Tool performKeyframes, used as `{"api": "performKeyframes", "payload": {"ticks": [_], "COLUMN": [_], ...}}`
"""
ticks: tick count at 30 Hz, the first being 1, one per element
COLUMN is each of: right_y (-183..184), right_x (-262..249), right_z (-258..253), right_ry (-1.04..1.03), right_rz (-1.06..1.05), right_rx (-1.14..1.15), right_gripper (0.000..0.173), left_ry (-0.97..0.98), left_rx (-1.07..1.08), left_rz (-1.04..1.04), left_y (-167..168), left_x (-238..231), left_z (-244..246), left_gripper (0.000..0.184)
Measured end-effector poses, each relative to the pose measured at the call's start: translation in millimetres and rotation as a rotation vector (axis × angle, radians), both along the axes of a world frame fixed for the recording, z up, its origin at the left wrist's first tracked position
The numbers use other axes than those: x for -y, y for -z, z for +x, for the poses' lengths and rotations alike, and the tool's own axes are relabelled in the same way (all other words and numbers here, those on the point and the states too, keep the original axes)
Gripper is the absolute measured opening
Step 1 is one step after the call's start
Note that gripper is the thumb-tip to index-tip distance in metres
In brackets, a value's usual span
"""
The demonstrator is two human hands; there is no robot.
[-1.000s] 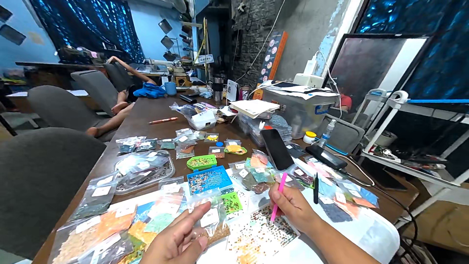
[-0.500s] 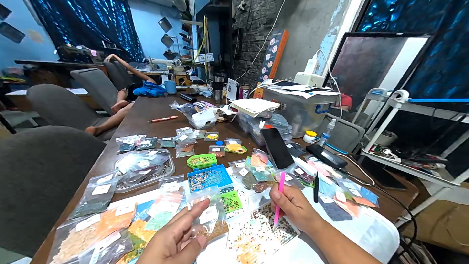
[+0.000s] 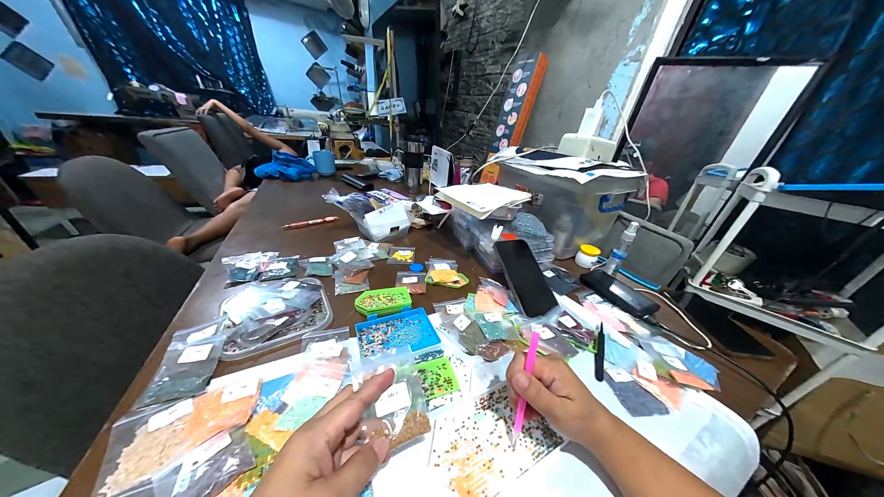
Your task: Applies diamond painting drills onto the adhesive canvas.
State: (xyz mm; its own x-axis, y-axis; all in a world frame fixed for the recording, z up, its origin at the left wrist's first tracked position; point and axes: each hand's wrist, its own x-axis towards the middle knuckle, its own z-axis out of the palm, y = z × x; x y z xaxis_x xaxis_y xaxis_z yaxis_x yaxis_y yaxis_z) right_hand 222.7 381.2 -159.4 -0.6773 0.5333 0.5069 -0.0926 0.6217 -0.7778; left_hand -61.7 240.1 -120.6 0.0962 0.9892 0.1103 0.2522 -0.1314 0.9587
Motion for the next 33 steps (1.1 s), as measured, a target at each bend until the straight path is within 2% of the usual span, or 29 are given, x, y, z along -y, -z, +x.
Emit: {"api": "performKeyframes", "payload": {"ticks": [21,25,29,33], "right_y": [0.6,-0.3,-16.0,-45.2], "right_x": [-0.1,0.4,5.6,15.1], "right_z": [-1.5,-1.7,-8.9,-42.5], "right_ry": [-0.049,0.001,0.059,0.058], "right_rz": [0.121,0.056,-0.071,-0.091], "right_rx": [0.022,0.035,0.017,-0.055], "right_gripper": [0.042,0.042,0.036,0.035], "left_ry": [-0.004,0.018,0.020,0.052], "left_rx": [0.013,0.025,0.061,0.121], "left_rz": [-0.002,-0.011,-0.006,-0.043], "left_y": [0.2,1.5,3.0,4.2], "left_x": [0.5,0.1,-2.1,-4.3], "left_z": [2.3,3.0,6.8,6.5], "left_gripper": [0.059,0.060,0.059,0.061]}}
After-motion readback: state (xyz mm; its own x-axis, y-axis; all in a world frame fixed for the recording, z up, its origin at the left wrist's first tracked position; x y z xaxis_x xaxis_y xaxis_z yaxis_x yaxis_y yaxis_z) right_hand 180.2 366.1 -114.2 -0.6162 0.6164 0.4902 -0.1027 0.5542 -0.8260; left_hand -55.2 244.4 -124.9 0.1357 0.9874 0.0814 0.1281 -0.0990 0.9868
